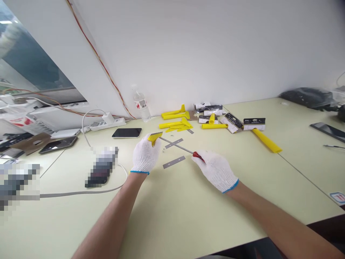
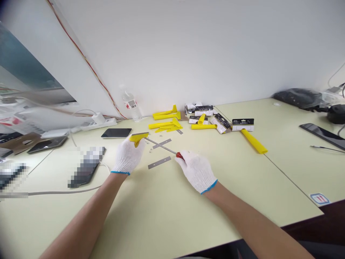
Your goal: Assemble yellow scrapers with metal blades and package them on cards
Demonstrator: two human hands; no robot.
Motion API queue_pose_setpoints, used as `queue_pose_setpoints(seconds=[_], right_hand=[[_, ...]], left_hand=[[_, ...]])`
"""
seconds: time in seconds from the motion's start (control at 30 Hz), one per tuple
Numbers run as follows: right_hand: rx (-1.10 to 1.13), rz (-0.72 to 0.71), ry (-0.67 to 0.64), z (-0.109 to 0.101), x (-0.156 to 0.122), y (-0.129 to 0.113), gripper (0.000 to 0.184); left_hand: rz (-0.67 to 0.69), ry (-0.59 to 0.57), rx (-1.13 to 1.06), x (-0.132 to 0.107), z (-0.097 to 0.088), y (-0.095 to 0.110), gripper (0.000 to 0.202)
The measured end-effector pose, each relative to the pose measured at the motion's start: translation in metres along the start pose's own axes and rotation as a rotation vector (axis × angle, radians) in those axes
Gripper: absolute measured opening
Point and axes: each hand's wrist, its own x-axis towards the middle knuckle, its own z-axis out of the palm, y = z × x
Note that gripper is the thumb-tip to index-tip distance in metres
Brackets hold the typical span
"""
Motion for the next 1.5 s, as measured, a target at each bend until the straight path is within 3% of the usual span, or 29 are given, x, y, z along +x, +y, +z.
queue_pose_setpoints(seconds=[0.1,0.17,0.27,0.33,0.4,0.5,0.6,0.7,0.8,0.87,1.03,1.1,1.17,1.23,1.37,1.43,1.5], right_hand=[[0.178,0.049,-0.082,-0.006,0.001,-0.001,0.035],[0.493,0.192,-0.303,-0.014,0.004,-0.001,0.04],[1.042,0.468,-0.742,-0.025,0.008,0.002,0.042],[1.241,0.525,-0.874,-0.028,0.01,0.003,0.037],[1.192,0.503,-0.806,-0.026,0.009,0.001,0.032],[0.762,0.428,-0.455,-0.02,0.005,-0.004,0.03],[0.308,0.205,-0.123,-0.012,0.001,-0.006,0.029],[0.056,0.024,0.047,-0.007,-0.001,-0.004,0.032],[0.052,0.017,0.073,-0.007,-0.001,-0.004,0.034],[0.261,0.085,-0.079,-0.011,0.0,-0.004,0.039],[1.157,0.506,-0.762,-0.023,0.008,0.002,0.043],[1.305,0.531,-0.84,-0.024,0.009,0.002,0.038],[1.17,0.523,-0.703,-0.022,0.008,-0.002,0.032],[0.869,0.491,-0.47,-0.018,0.006,-0.007,0.03],[0.3,0.167,-0.084,-0.01,0.0,-0.013,0.034],[0.123,0.042,0.05,-0.006,-0.001,-0.012,0.038],[0.094,0.022,0.088,-0.004,-0.001,-0.01,0.039]], left_hand=[[-0.008,-0.008,-0.001,-0.001,-0.001,0.002,0.029],[-0.012,-0.014,-0.002,-0.002,-0.002,0.004,0.03],[-0.014,-0.024,-0.004,-0.003,-0.003,0.005,0.03],[-0.015,-0.028,-0.005,-0.003,-0.004,0.007,0.031],[-0.016,-0.03,-0.005,-0.004,-0.005,0.008,0.032],[-0.02,-0.035,-0.002,-0.005,-0.007,0.01,0.033],[-0.024,-0.036,0.0,-0.005,-0.009,0.01,0.032],[-0.026,-0.035,0.003,-0.005,-0.009,0.009,0.031],[-0.029,-0.033,0.009,-0.005,-0.007,0.008,0.032],[-0.029,-0.029,0.011,-0.004,-0.006,0.007,0.033],[-0.018,-0.019,0.009,-0.003,-0.004,0.004,0.033],[-0.016,-0.008,0.005,-0.002,-0.004,0.004,0.031],[-0.009,0.0,-0.001,-0.002,-0.004,0.003,0.029],[0.004,0.004,-0.006,-0.003,-0.003,0.004,0.031],[0.024,0.012,-0.011,-0.007,0.001,0.006,0.041],[0.03,0.009,-0.013,-0.008,0.002,0.007,0.04],[0.034,0.004,-0.014,-0.008,0.003,0.006,0.041]])
